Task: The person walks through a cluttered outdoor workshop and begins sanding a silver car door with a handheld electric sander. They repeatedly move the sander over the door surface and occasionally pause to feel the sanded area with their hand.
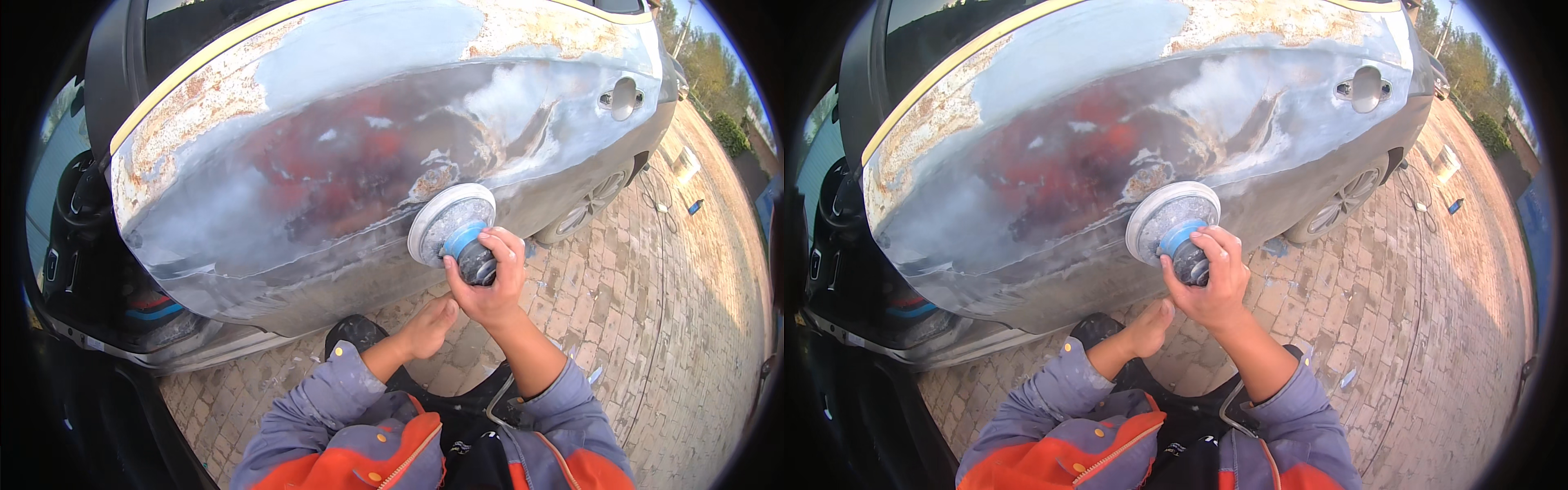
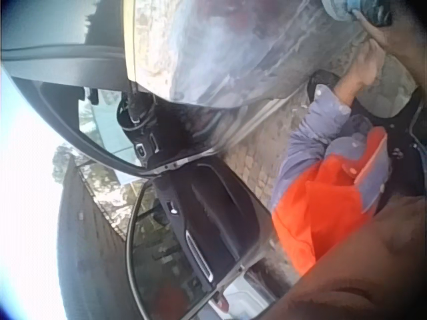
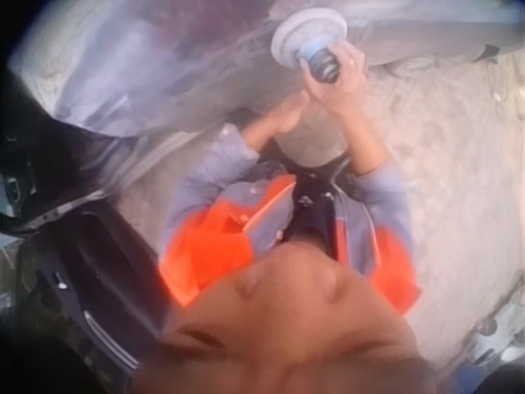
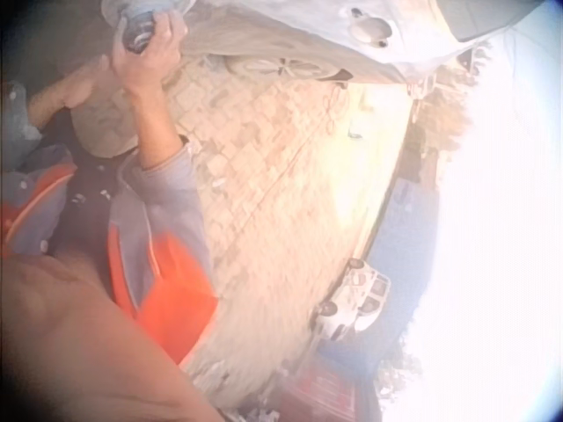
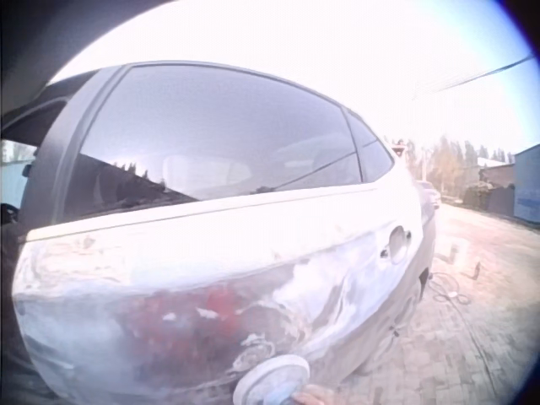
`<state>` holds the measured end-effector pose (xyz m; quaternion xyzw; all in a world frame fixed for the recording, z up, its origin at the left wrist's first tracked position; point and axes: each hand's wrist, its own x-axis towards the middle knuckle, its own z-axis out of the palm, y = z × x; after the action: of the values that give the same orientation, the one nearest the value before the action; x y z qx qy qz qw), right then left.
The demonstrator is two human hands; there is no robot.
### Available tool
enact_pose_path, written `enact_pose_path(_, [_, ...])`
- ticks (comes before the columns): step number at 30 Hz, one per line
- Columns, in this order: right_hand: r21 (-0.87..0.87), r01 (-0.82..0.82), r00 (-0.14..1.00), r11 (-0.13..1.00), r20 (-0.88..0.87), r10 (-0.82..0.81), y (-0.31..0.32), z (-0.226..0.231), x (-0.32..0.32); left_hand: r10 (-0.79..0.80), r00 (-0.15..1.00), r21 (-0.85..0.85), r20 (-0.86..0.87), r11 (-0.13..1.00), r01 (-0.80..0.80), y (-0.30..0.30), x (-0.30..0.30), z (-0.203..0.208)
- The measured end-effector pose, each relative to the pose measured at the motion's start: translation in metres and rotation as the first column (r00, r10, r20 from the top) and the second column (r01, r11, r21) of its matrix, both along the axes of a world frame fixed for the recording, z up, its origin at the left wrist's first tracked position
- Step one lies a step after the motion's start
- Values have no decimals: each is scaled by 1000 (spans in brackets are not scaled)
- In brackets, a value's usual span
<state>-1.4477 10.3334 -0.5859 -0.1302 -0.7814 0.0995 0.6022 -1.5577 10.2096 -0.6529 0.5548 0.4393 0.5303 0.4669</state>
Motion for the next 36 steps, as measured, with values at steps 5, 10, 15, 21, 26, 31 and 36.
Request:
enact_pose_path(5, [151,110,994,982,-45,-104,-6,-3,-41,272,944,51,185,957,-286,8,8,6])
enact_pose_path(10, [124,130,990,984,34,-135,-14,36,-52,169,963,232,211,948,-218,22,-10,56])
enact_pose_path(15, [67,191,967,979,160,-200,-8,110,-49,10,926,239,378,965,-108,36,-13,127])
enact_pose_path(21, [90,150,951,985,257,-169,-25,121,-49,-20,919,300,393,948,-107,24,-9,136])
enact_pose_path(26, [90,102,948,991,292,-125,-29,125,-49,-100,919,315,381,949,-28,14,-12,133])
enact_pose_path(31, [82,91,915,993,388,-115,-33,137,-47,-51,871,277,489,956,-100,7,-10,143])
enact_pose_path(36, [83,111,904,990,406,-136,-35,141,-47,-140,877,276,459,961,9,8,-12,145])
